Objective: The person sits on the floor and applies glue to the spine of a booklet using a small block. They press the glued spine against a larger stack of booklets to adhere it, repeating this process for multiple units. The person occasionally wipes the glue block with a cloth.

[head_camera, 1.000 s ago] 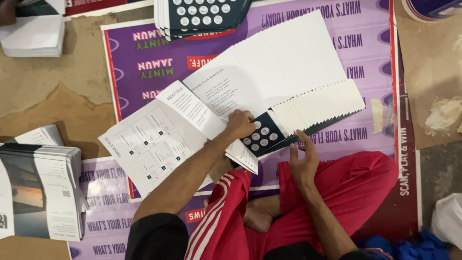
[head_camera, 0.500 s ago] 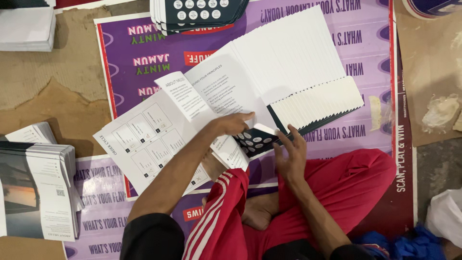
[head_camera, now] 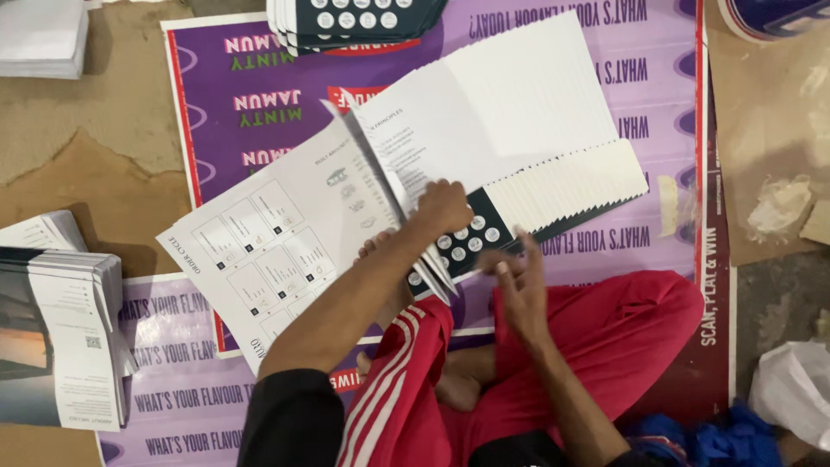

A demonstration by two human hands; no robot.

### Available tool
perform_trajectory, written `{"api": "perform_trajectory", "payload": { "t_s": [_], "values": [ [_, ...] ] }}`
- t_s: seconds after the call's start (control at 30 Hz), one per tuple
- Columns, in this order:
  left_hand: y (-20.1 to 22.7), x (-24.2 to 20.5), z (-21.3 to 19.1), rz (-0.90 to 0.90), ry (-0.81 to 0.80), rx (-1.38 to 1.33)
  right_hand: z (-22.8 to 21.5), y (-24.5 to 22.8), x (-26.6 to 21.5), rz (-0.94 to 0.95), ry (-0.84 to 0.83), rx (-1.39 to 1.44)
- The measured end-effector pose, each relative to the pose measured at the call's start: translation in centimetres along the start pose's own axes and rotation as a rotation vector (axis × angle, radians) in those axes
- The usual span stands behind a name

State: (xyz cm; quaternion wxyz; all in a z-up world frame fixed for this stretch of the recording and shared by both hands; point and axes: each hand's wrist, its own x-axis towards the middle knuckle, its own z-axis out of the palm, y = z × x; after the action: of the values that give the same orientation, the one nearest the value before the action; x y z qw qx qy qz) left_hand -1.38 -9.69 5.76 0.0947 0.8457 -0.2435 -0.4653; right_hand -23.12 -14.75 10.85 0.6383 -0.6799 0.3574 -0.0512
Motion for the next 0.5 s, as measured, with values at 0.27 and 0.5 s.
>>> {"api": "perform_trajectory", "payload": {
  "t_s": [0.27, 0.5],
  "values": [
    [-6.9, 3.2, 1.6, 0.155, -0.008, -0.298, -2.7, 3.4, 2.1, -0.422, 0.293, -0.611],
    [-6.3, 2.0, 0.6, 0.185, -0.253, -0.274, -1.9, 4.9, 1.4, -0.498, 0.325, -0.562]
  ]
}}
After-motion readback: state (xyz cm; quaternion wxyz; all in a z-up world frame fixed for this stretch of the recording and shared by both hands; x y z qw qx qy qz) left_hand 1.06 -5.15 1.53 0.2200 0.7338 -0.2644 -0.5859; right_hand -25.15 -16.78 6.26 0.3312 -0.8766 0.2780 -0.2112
